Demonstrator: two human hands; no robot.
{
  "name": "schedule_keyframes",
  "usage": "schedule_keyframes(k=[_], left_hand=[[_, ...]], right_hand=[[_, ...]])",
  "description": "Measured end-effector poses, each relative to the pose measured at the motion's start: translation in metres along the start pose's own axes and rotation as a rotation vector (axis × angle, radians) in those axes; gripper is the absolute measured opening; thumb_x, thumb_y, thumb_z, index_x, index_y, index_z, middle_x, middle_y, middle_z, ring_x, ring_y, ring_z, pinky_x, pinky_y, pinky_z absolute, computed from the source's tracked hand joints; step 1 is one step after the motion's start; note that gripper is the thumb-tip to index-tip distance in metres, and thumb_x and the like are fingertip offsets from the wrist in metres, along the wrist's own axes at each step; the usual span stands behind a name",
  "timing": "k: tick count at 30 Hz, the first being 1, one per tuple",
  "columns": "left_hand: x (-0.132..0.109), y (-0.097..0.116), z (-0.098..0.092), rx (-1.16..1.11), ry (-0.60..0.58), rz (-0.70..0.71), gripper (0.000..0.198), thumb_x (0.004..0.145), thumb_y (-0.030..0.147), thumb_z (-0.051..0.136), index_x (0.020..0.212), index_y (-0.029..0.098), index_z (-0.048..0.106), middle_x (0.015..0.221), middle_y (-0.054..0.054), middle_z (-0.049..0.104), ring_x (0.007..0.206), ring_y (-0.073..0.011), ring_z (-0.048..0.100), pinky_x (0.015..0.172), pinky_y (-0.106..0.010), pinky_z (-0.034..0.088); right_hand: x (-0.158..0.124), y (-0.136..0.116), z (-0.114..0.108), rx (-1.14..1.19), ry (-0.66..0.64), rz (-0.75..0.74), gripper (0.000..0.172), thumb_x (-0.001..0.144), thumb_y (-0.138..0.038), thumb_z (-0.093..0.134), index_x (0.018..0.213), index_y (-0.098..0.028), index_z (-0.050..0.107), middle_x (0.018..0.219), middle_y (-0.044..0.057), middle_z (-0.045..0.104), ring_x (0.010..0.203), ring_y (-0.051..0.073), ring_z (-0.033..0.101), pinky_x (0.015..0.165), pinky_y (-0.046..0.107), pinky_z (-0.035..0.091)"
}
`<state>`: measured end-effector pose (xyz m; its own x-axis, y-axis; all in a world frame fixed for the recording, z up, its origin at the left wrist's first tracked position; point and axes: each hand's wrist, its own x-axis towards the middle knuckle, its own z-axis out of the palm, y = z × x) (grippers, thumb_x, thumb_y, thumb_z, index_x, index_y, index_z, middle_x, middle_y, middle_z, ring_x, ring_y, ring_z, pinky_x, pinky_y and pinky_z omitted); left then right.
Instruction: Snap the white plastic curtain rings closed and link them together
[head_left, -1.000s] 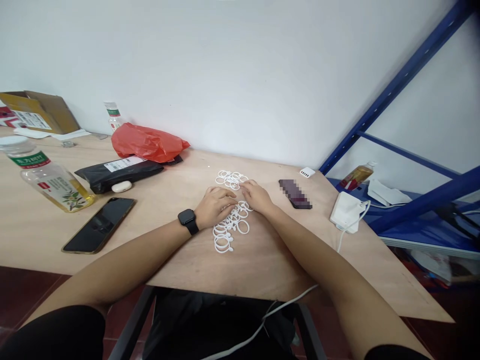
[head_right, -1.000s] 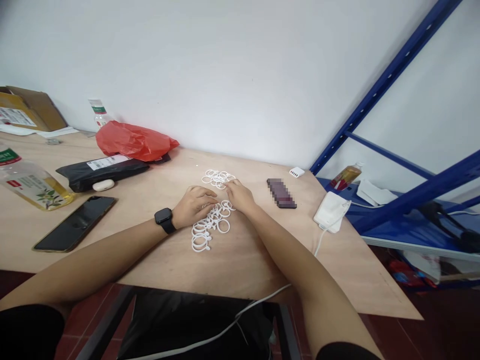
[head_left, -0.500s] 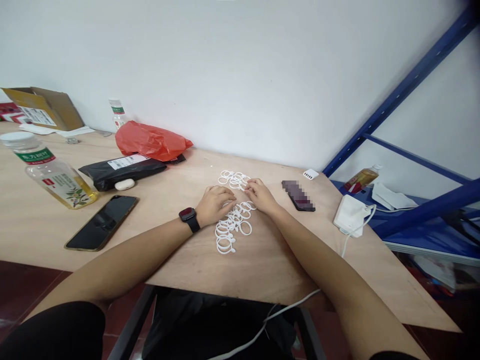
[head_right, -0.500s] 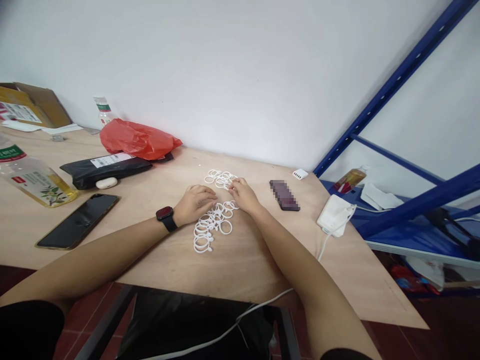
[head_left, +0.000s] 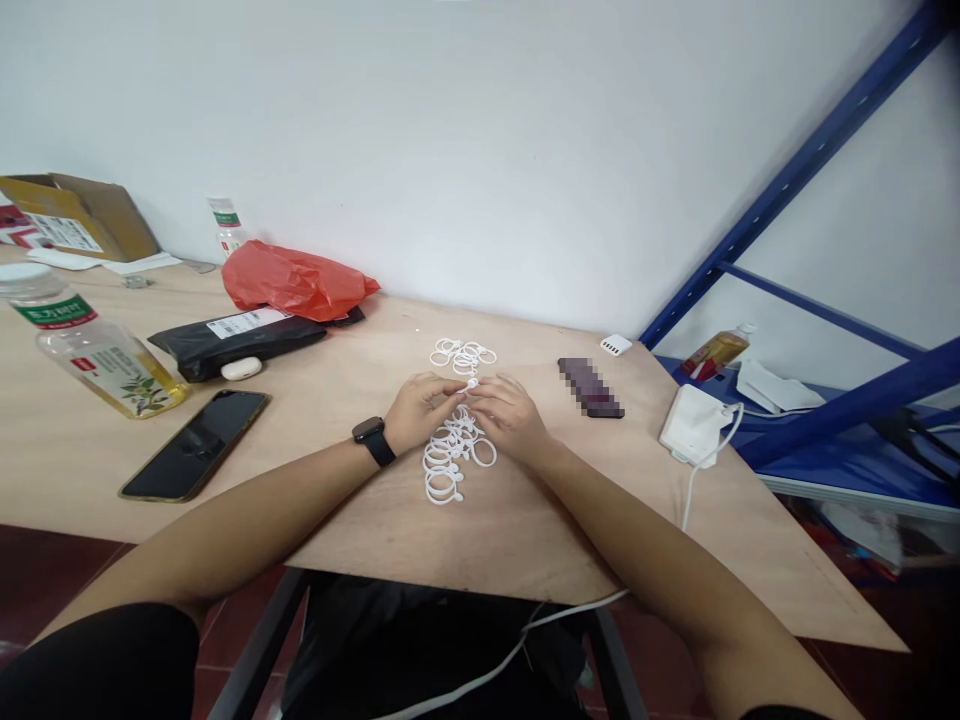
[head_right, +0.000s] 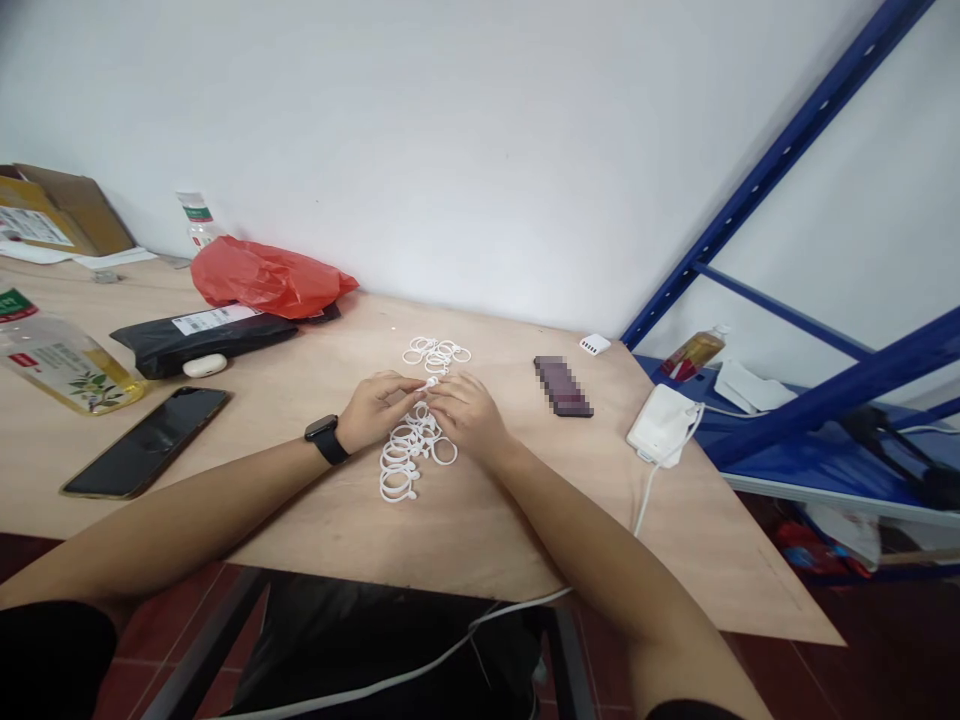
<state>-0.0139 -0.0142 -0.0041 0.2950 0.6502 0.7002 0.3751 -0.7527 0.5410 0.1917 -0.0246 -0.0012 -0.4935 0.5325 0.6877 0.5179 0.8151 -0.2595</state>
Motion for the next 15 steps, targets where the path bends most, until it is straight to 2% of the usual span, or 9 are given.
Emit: schedule_keyframes(k=[2, 4, 6, 11, 15], left_hand=[[-0.0005, -0.0012, -0.0001, 0.033, 0.043, 0.031, 0.019, 0.090, 0.036, 0.064, 0.096, 0.021, 0.074, 0.089, -0.005, 0.076, 0.081, -0.0179, 0.069, 0.080, -0.035, 0.053], [-0.0007, -0.0025, -0.0004, 0.056, 0.044, 0.066, 0.019, 0.089, 0.037, 0.065, 0.094, 0.021, 0.074, 0.090, -0.006, 0.076, 0.082, -0.0182, 0.069, 0.081, -0.036, 0.052], [-0.0009, -0.0031, -0.0005, 0.070, 0.001, 0.112, 0.018, 0.090, 0.037, 0.064, 0.094, 0.021, 0.073, 0.091, -0.005, 0.076, 0.083, -0.0181, 0.070, 0.081, -0.035, 0.051], [-0.0017, -0.0017, 0.0008, 0.096, -0.093, 0.178, 0.016, 0.092, 0.035, 0.062, 0.095, 0.023, 0.072, 0.094, -0.005, 0.076, 0.090, -0.0189, 0.070, 0.084, -0.036, 0.049], [-0.0026, 0.0003, 0.0017, 0.088, -0.074, 0.125, 0.017, 0.090, 0.036, 0.064, 0.098, 0.022, 0.071, 0.096, -0.005, 0.077, 0.089, -0.0191, 0.071, 0.088, -0.038, 0.047]], right_hand=[[-0.0013, -0.0003, 0.0007, 0.002, 0.120, 0.153, 0.006, 0.087, -0.029, 0.066, 0.090, -0.025, 0.071, 0.097, 0.004, 0.074, 0.101, 0.023, 0.067, 0.104, 0.051, 0.045], [-0.0032, -0.0012, 0.0018, 0.076, 0.210, 0.309, 0.016, 0.086, -0.033, 0.069, 0.098, -0.024, 0.070, 0.091, 0.005, 0.074, 0.090, 0.022, 0.068, 0.093, 0.044, 0.052], [-0.0045, -0.0023, 0.0033, 0.166, 0.236, 0.390, 0.024, 0.085, -0.035, 0.069, 0.106, -0.022, 0.070, 0.089, 0.005, 0.073, 0.082, 0.020, 0.068, 0.082, 0.037, 0.055], [-0.0041, -0.0058, 0.0050, 0.192, 0.212, 0.348, 0.013, 0.089, -0.032, 0.065, 0.094, -0.024, 0.073, 0.090, 0.004, 0.074, 0.084, 0.019, 0.068, 0.081, 0.034, 0.054], [-0.0032, -0.0082, 0.0040, 0.146, 0.205, 0.248, 0.010, 0.090, -0.029, 0.065, 0.093, -0.025, 0.073, 0.089, 0.004, 0.074, 0.083, 0.019, 0.068, 0.082, 0.036, 0.054]])
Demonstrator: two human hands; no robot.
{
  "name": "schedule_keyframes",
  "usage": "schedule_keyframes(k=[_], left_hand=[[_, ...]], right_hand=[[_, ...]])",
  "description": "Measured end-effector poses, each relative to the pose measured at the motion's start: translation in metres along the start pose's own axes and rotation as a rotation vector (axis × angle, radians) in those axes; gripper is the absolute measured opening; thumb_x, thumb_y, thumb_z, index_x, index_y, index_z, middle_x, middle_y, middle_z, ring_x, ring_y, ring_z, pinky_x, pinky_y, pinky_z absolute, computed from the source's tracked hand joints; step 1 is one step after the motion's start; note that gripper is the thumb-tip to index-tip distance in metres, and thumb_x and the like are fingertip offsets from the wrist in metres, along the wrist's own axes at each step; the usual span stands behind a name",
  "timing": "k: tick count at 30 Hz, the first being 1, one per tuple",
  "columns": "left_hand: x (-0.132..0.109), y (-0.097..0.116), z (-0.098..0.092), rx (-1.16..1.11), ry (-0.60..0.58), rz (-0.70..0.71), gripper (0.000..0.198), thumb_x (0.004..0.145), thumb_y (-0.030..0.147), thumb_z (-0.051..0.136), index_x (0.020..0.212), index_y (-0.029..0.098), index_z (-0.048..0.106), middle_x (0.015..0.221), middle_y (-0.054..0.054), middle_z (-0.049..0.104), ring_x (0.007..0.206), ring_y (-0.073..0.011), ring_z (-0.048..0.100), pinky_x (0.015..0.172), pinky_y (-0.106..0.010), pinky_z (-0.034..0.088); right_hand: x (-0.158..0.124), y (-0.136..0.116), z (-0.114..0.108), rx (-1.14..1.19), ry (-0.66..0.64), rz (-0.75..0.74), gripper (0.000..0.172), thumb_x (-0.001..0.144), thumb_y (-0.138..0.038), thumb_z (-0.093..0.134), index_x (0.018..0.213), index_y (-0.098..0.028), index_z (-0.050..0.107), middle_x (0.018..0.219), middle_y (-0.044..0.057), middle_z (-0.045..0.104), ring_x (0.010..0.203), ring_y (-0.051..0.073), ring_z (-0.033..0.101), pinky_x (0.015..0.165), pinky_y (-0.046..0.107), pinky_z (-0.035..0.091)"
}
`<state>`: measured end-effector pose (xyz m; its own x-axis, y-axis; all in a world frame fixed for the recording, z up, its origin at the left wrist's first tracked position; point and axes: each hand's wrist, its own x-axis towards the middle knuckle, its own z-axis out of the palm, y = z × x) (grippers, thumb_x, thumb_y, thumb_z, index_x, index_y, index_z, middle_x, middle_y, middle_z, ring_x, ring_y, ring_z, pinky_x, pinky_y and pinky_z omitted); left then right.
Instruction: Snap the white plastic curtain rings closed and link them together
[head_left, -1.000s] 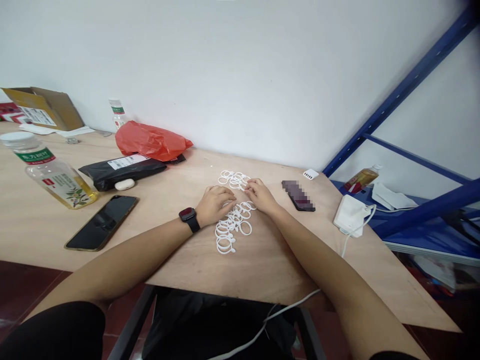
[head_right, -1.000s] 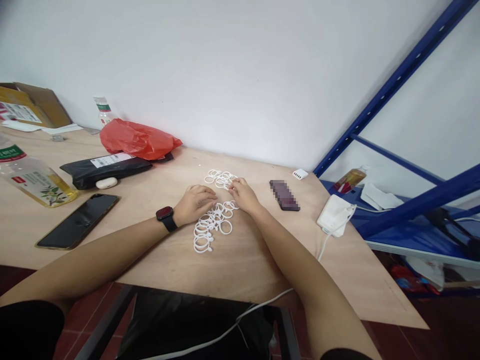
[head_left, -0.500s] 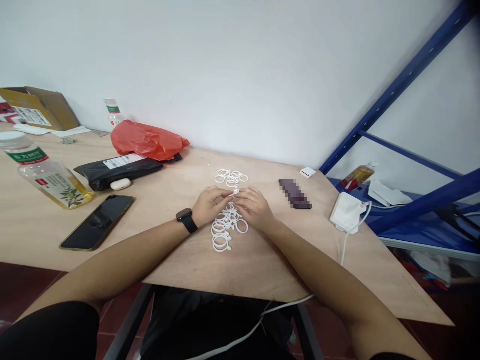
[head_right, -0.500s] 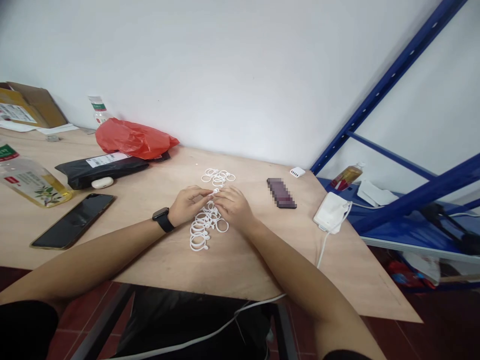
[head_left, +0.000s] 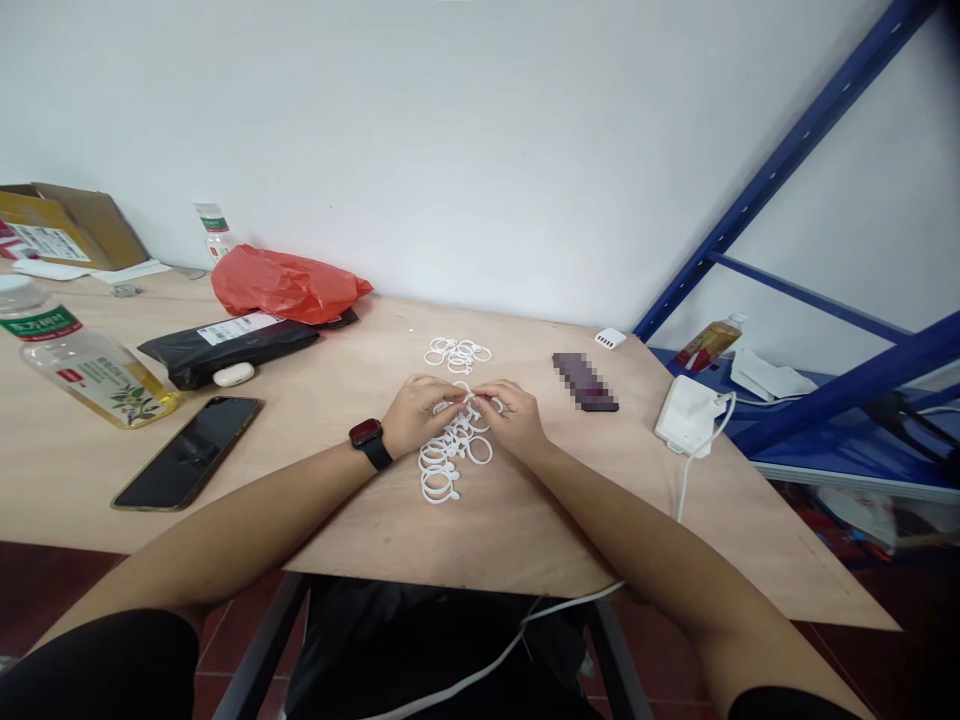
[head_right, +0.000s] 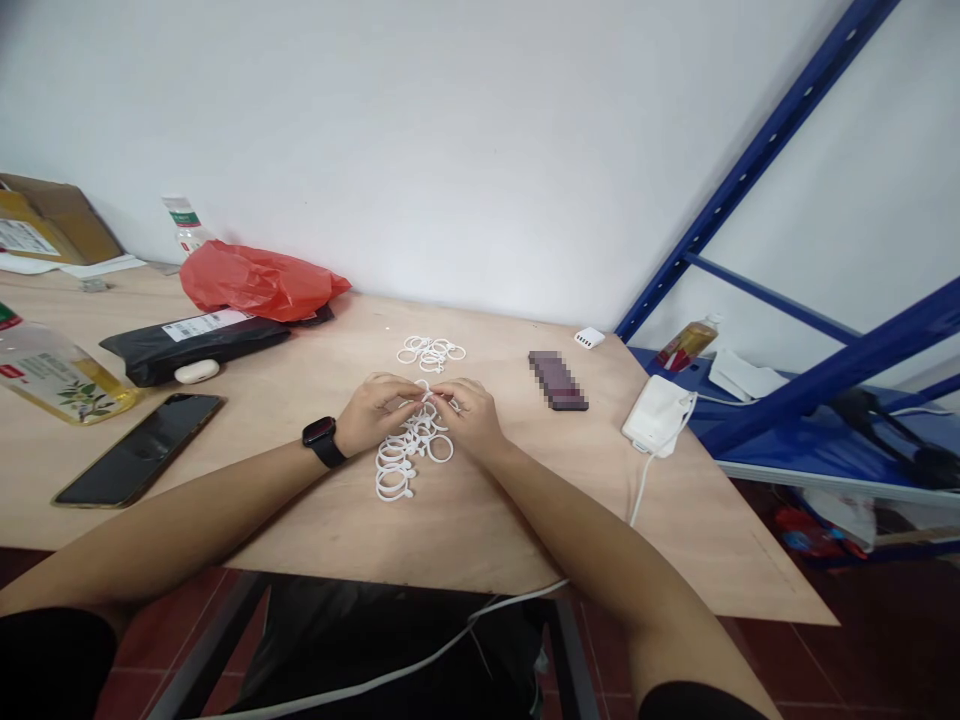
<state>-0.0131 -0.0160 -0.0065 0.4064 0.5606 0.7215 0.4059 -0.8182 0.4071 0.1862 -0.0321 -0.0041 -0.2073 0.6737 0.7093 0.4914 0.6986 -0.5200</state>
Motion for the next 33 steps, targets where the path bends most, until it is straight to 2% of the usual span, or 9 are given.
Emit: schedule_keyframes(k=[3, 8, 16, 23, 33], left_hand=[[-0.001, 0.001, 0.000, 0.001, 0.036, -0.015, 0.019, 0.090, 0.036, 0.065, 0.099, 0.020, 0.070, 0.095, -0.005, 0.077, 0.086, -0.0185, 0.072, 0.094, -0.041, 0.045], [-0.001, 0.001, 0.000, 0.033, 0.013, -0.014, 0.019, 0.094, 0.037, 0.060, 0.095, 0.023, 0.073, 0.094, -0.003, 0.077, 0.090, -0.0174, 0.071, 0.101, -0.042, 0.040], [0.001, -0.001, -0.001, 0.076, 0.084, 0.079, 0.021, 0.093, 0.040, 0.061, 0.090, 0.022, 0.073, 0.087, -0.002, 0.076, 0.082, -0.0161, 0.069, 0.094, -0.039, 0.042], [0.002, 0.004, 0.001, 0.007, 0.035, 0.040, 0.021, 0.095, 0.037, 0.058, 0.093, 0.021, 0.072, 0.089, -0.004, 0.076, 0.083, -0.0164, 0.068, 0.085, -0.036, 0.045], [0.003, 0.009, -0.004, 0.032, 0.010, 0.022, 0.019, 0.095, 0.034, 0.057, 0.090, 0.020, 0.070, 0.088, -0.004, 0.075, 0.084, -0.0166, 0.066, 0.086, -0.037, 0.043]], right_hand=[[0.000, -0.001, 0.001, -0.025, -0.017, -0.083, 0.010, 0.091, -0.027, 0.064, 0.093, -0.025, 0.073, 0.088, 0.004, 0.075, 0.084, 0.019, 0.069, 0.082, 0.037, 0.053], [0.000, -0.001, 0.003, -0.027, -0.009, -0.152, 0.009, 0.091, -0.024, 0.063, 0.092, -0.024, 0.072, 0.089, 0.004, 0.076, 0.083, 0.018, 0.070, 0.079, 0.035, 0.054], [0.001, -0.006, 0.001, -0.012, 0.016, -0.168, 0.010, 0.090, -0.022, 0.062, 0.091, -0.024, 0.072, 0.087, 0.004, 0.075, 0.082, 0.018, 0.068, 0.077, 0.034, 0.055], [0.001, -0.008, 0.000, -0.023, 0.033, -0.140, 0.009, 0.091, -0.021, 0.061, 0.089, -0.022, 0.070, 0.086, 0.004, 0.073, 0.081, 0.017, 0.066, 0.075, 0.032, 0.054], [-0.002, -0.013, 0.003, -0.057, 0.044, -0.045, 0.005, 0.090, -0.024, 0.062, 0.093, -0.022, 0.065, 0.083, 0.002, 0.070, 0.075, 0.016, 0.065, 0.074, 0.031, 0.053]])
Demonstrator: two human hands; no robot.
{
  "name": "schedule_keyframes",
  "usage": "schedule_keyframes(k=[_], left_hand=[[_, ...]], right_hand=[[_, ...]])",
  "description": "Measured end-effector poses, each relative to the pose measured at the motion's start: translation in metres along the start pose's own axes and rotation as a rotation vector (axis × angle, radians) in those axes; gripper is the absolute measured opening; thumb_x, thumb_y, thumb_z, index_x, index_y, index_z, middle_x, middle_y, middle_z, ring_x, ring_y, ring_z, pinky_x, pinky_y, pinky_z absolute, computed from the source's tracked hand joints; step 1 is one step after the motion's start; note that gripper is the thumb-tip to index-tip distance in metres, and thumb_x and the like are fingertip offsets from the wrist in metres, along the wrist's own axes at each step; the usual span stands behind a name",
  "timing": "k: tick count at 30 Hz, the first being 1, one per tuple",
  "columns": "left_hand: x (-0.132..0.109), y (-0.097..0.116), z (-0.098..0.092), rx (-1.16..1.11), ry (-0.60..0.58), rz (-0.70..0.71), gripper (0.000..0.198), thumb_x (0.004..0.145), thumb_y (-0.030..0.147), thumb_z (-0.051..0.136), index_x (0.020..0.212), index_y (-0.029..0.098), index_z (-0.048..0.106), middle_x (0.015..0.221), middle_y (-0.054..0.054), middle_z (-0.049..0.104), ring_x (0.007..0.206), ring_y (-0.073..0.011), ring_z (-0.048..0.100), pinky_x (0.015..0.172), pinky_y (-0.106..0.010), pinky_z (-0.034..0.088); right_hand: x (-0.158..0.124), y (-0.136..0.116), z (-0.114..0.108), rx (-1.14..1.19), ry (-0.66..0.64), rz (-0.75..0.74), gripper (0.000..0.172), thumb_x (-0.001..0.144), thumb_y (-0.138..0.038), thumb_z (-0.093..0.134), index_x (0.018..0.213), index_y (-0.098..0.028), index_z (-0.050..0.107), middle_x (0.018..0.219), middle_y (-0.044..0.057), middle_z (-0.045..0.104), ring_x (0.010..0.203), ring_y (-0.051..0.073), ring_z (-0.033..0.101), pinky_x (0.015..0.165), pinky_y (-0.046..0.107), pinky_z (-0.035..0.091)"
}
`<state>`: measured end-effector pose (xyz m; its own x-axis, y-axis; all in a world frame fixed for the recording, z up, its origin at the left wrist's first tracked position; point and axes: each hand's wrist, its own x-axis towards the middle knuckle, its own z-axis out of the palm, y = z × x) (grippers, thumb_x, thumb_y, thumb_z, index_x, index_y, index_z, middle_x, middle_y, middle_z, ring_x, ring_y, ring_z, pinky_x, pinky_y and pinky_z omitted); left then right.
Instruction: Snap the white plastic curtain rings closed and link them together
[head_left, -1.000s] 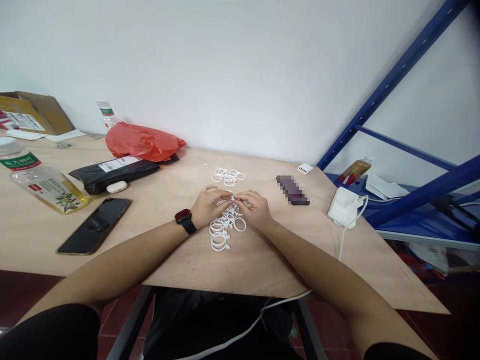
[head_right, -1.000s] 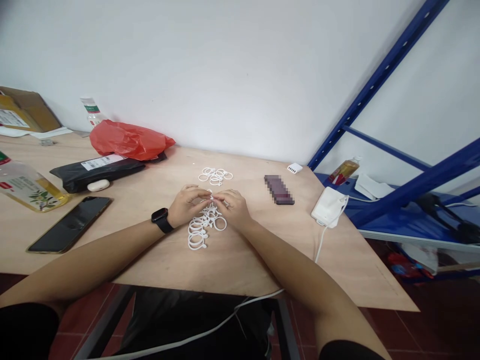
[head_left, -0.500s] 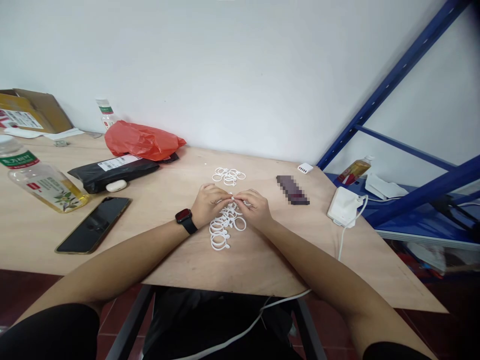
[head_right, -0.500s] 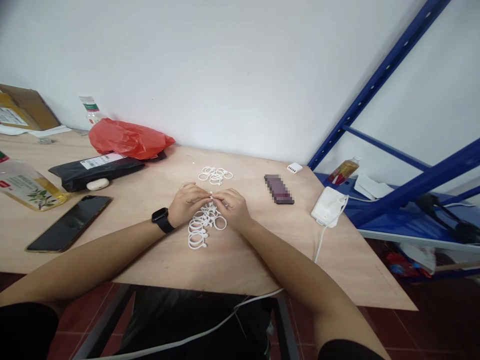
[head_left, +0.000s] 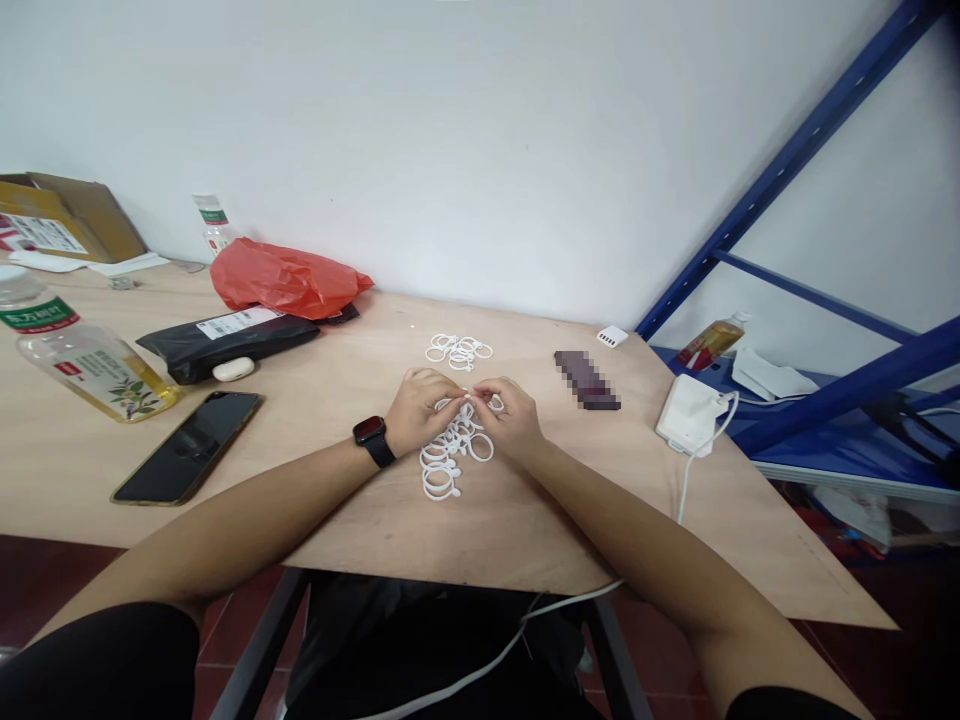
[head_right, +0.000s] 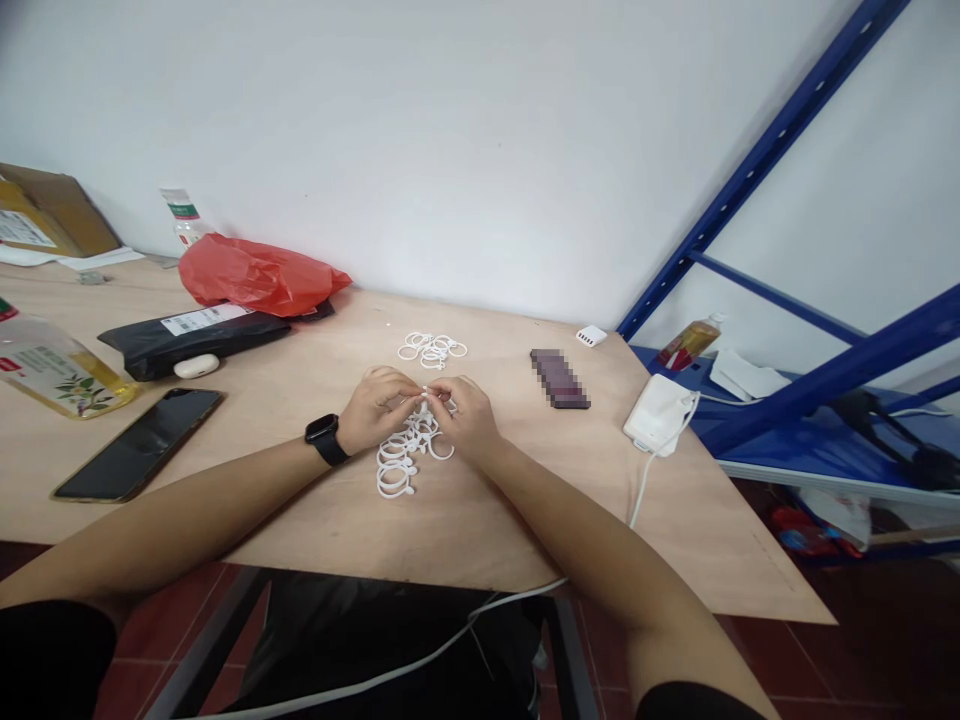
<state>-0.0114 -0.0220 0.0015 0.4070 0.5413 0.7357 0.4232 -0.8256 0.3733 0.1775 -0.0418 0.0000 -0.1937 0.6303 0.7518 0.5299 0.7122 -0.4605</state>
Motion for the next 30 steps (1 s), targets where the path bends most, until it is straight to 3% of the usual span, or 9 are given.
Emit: schedule_keyframes(k=[6, 10, 13, 16, 20, 24, 30], left_hand=[[-0.001, -0.005, 0.000, 0.144, -0.090, 0.012, 0.017, 0.095, 0.030, 0.055, 0.097, 0.022, 0.071, 0.100, -0.005, 0.072, 0.096, -0.0194, 0.062, 0.091, -0.040, 0.038], [-0.004, -0.007, 0.001, 0.151, -0.194, 0.049, 0.019, 0.096, 0.030, 0.053, 0.101, 0.025, 0.071, 0.110, -0.005, 0.069, 0.104, -0.0206, 0.058, 0.095, -0.041, 0.036], [-0.005, -0.006, 0.001, 0.121, -0.218, 0.070, 0.021, 0.096, 0.031, 0.052, 0.105, 0.025, 0.070, 0.111, -0.005, 0.069, 0.104, -0.0201, 0.058, 0.096, -0.041, 0.034], [-0.005, -0.005, 0.001, 0.106, -0.231, 0.051, 0.022, 0.097, 0.033, 0.051, 0.104, 0.024, 0.070, 0.109, -0.006, 0.069, 0.103, -0.0198, 0.059, 0.096, -0.041, 0.034], [-0.004, -0.006, -0.001, 0.090, -0.247, 0.031, 0.023, 0.096, 0.035, 0.051, 0.100, 0.024, 0.071, 0.105, -0.005, 0.070, 0.100, -0.0191, 0.060, 0.095, -0.039, 0.036], [-0.004, -0.006, -0.001, 0.075, -0.236, 0.047, 0.021, 0.095, 0.034, 0.053, 0.098, 0.024, 0.071, 0.102, -0.004, 0.070, 0.096, -0.0187, 0.061, 0.092, -0.039, 0.038], [-0.003, -0.007, 0.000, 0.065, -0.240, 0.041, 0.019, 0.095, 0.033, 0.054, 0.098, 0.024, 0.071, 0.102, -0.004, 0.071, 0.097, -0.0195, 0.061, 0.091, -0.039, 0.039]], right_hand=[[0.004, 0.019, -0.006, 0.050, -0.062, 0.205, 0.023, 0.087, -0.028, 0.063, 0.109, -0.022, 0.064, 0.096, 0.004, 0.072, 0.086, 0.018, 0.068, 0.083, 0.033, 0.054], [0.014, 0.050, -0.010, -0.037, -0.211, 0.328, 0.021, 0.087, -0.026, 0.058, 0.105, -0.021, 0.067, 0.105, 0.006, 0.071, 0.090, 0.019, 0.066, 0.085, 0.034, 0.053], [0.026, 0.076, -0.008, -0.138, -0.283, 0.415, 0.027, 0.088, -0.022, 0.053, 0.112, -0.018, 0.065, 0.117, 0.009, 0.067, 0.095, 0.019, 0.065, 0.088, 0.034, 0.053], [0.039, 0.097, -0.002, -0.288, -0.420, 0.375, 0.035, 0.088, -0.014, 0.049, 0.121, -0.015, 0.063, 0.127, 0.012, 0.062, 0.117, 0.021, 0.059, 0.105, 0.035, 0.044], [0.051, 0.109, 0.006, -0.421, -0.569, 0.287, 0.046, 0.089, -0.011, 0.046, 0.134, -0.019, 0.055, 0.144, 0.010, 0.052, 0.128, 0.023, 0.052, 0.109, 0.035, 0.041], [0.053, 0.105, 0.006, -0.484, -0.600, 0.276, 0.047, 0.090, -0.015, 0.049, 0.136, -0.020, 0.053, 0.136, 0.010, 0.059, 0.120, 0.024, 0.058, 0.101, 0.035, 0.045], [0.039, 0.103, -0.013, -0.530, -0.510, 0.449, 0.046, 0.088, -0.032, 0.059, 0.132, -0.019, 0.056, 0.111, 0.009, 0.070, 0.099, 0.023, 0.065, 0.084, 0.031, 0.047]])
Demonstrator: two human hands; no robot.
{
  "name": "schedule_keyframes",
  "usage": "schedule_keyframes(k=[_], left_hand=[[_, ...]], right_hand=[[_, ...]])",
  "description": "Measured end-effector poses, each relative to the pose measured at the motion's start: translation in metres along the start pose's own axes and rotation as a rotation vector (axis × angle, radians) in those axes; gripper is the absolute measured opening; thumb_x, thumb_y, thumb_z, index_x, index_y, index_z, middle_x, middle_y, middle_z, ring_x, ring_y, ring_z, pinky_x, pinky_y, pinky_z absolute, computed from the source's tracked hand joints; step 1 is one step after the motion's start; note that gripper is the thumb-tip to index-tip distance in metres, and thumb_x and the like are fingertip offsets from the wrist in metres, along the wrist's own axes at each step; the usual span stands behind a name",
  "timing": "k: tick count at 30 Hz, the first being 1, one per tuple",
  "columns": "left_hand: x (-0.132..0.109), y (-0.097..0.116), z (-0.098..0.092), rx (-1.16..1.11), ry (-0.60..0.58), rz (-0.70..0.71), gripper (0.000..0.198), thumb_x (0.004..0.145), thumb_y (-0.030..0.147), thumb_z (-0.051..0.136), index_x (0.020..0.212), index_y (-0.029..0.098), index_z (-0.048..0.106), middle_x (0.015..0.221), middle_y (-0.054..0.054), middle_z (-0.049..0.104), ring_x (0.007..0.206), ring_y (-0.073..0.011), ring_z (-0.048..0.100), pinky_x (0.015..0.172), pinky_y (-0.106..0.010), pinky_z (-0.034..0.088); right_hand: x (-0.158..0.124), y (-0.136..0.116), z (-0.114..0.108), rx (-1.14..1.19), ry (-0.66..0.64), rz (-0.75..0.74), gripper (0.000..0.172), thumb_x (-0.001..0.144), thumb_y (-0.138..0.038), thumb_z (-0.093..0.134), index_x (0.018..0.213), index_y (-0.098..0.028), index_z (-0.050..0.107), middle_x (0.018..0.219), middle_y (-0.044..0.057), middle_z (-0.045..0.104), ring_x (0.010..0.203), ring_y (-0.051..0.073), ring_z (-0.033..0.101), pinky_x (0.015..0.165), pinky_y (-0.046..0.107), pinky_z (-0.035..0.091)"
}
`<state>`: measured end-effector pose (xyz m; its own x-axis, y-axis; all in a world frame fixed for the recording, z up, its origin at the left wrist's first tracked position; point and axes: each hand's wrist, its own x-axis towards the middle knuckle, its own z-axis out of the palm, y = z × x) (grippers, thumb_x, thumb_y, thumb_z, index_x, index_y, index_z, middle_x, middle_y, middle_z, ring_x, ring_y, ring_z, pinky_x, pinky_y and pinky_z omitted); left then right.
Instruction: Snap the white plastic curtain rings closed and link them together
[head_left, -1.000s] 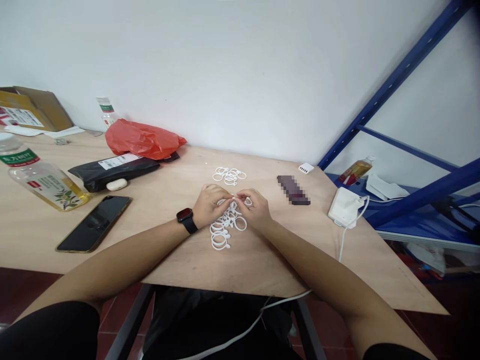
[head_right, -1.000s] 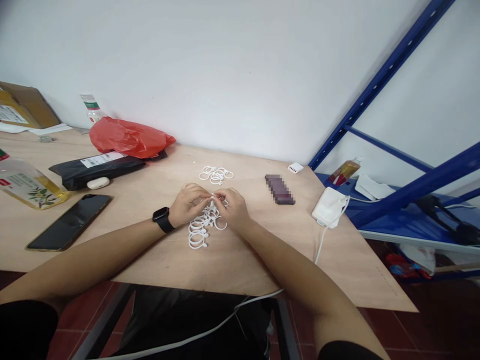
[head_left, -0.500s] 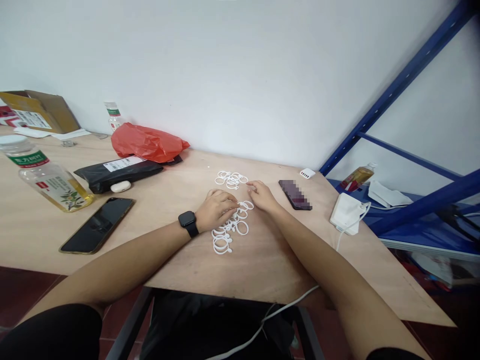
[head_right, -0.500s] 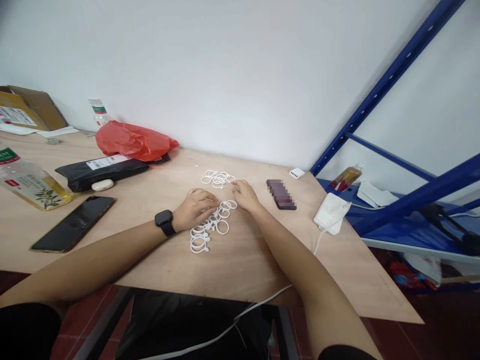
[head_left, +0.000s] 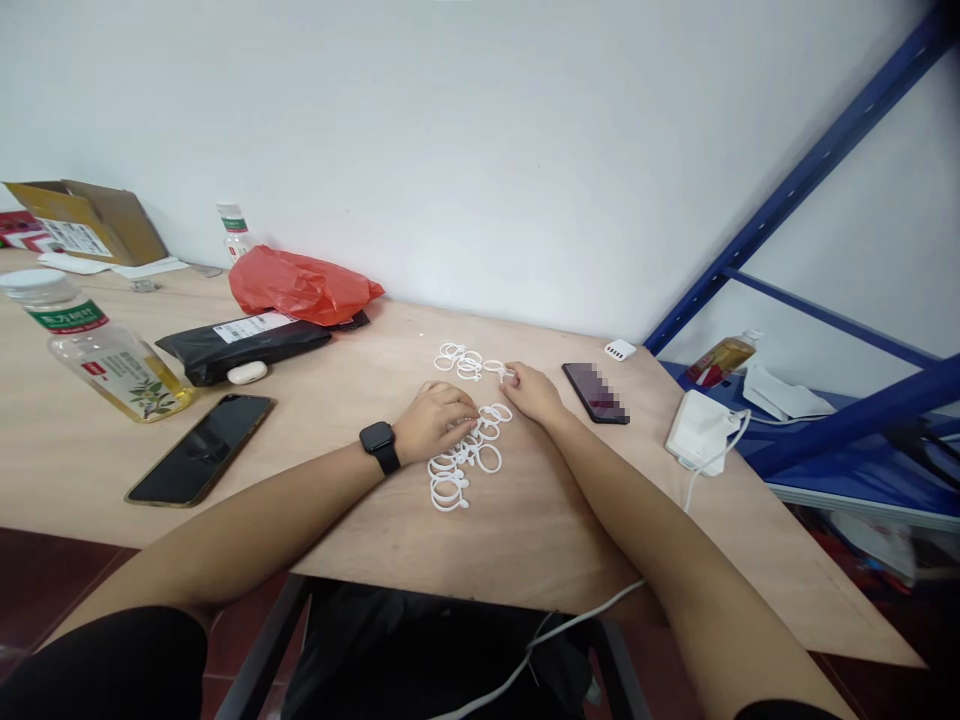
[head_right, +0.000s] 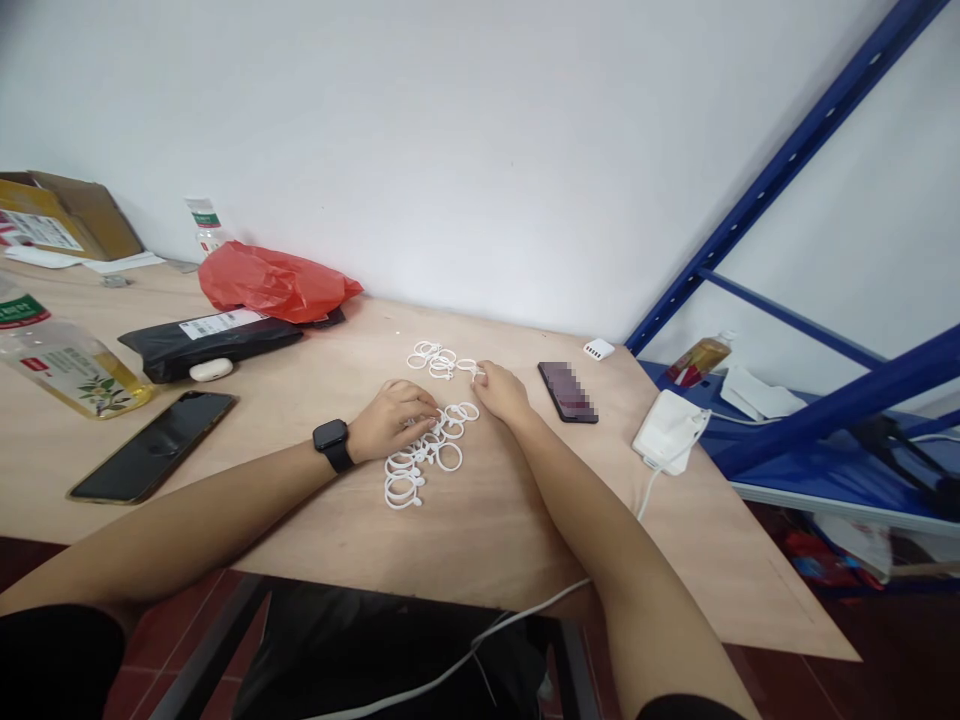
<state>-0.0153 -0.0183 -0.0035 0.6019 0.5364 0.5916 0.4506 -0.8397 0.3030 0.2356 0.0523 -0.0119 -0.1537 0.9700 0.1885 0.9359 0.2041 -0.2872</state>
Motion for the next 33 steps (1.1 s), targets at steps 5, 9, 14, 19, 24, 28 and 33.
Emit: schedule_keyframes(k=[5, 9, 14, 19, 24, 28, 33], left_hand=[[0.000, -0.002, 0.001, -0.013, -0.002, 0.000, 0.018, 0.094, 0.033, 0.055, 0.097, 0.023, 0.071, 0.101, -0.005, 0.071, 0.096, -0.0193, 0.061, 0.092, -0.038, 0.039], [0.000, -0.001, 0.000, -0.017, 0.003, -0.007, 0.018, 0.094, 0.032, 0.056, 0.096, 0.023, 0.070, 0.101, -0.004, 0.071, 0.096, -0.0193, 0.062, 0.091, -0.038, 0.040], [0.000, -0.001, 0.002, -0.003, 0.093, -0.028, 0.017, 0.094, 0.032, 0.057, 0.098, 0.023, 0.070, 0.099, -0.004, 0.072, 0.096, -0.0192, 0.063, 0.092, -0.039, 0.040], [0.000, -0.008, 0.003, 0.015, 0.278, -0.073, 0.021, 0.094, 0.036, 0.059, 0.102, 0.021, 0.070, 0.097, -0.007, 0.072, 0.093, -0.0200, 0.063, 0.086, -0.037, 0.045], [-0.001, -0.010, -0.003, 0.024, 0.309, -0.053, 0.023, 0.094, 0.038, 0.058, 0.102, 0.022, 0.071, 0.096, -0.007, 0.074, 0.088, -0.0192, 0.064, 0.084, -0.038, 0.046], [0.000, -0.010, -0.002, 0.020, 0.303, -0.037, 0.020, 0.095, 0.036, 0.058, 0.098, 0.022, 0.072, 0.091, -0.005, 0.075, 0.085, -0.0176, 0.065, 0.084, -0.037, 0.044], [0.001, -0.009, 0.000, 0.016, 0.324, -0.075, 0.021, 0.094, 0.038, 0.059, 0.094, 0.021, 0.072, 0.089, -0.004, 0.075, 0.084, -0.0177, 0.066, 0.083, -0.037, 0.045]], right_hand=[[-0.013, 0.014, -0.006, -0.008, -0.024, 0.150, 0.049, 0.085, -0.046, 0.062, 0.125, -0.019, 0.063, 0.111, 0.011, 0.072, 0.103, 0.026, 0.065, 0.082, 0.032, 0.047], [-0.017, 0.013, -0.010, -0.017, -0.024, 0.166, 0.027, 0.084, -0.034, 0.061, 0.103, -0.021, 0.072, 0.104, 0.008, 0.074, 0.097, 0.025, 0.066, 0.079, 0.030, 0.047], [-0.022, -0.007, -0.012, 0.179, 0.220, -0.110, 0.020, 0.086, -0.024, 0.059, 0.099, -0.020, 0.073, 0.097, 0.006, 0.073, 0.092, 0.020, 0.066, 0.082, 0.031, 0.049], [-0.041, -0.049, -0.004, 0.585, 0.319, -0.390, 0.019, 0.087, -0.031, 0.065, 0.101, -0.022, 0.074, 0.097, 0.006, 0.072, 0.074, 0.015, 0.064, 0.066, 0.028, 0.052], [-0.057, -0.075, 0.006, 0.716, 0.341, -0.380, 0.017, 0.086, -0.032, 0.067, 0.097, -0.022, 0.075, 0.087, 0.004, 0.074, 0.068, 0.014, 0.064, 0.064, 0.027, 0.053], [-0.060, -0.075, 0.005, 0.749, 0.371, -0.289, 0.019, 0.085, -0.033, 0.067, 0.097, -0.020, 0.075, 0.073, 0.001, 0.072, 0.058, 0.012, 0.062, 0.059, 0.024, 0.052], [-0.061, -0.074, 0.004, 0.704, 0.377, -0.381, 0.016, 0.089, -0.031, 0.064, 0.096, -0.024, 0.076, 0.088, 0.004, 0.076, 0.074, 0.016, 0.069, 0.069, 0.028, 0.056]])
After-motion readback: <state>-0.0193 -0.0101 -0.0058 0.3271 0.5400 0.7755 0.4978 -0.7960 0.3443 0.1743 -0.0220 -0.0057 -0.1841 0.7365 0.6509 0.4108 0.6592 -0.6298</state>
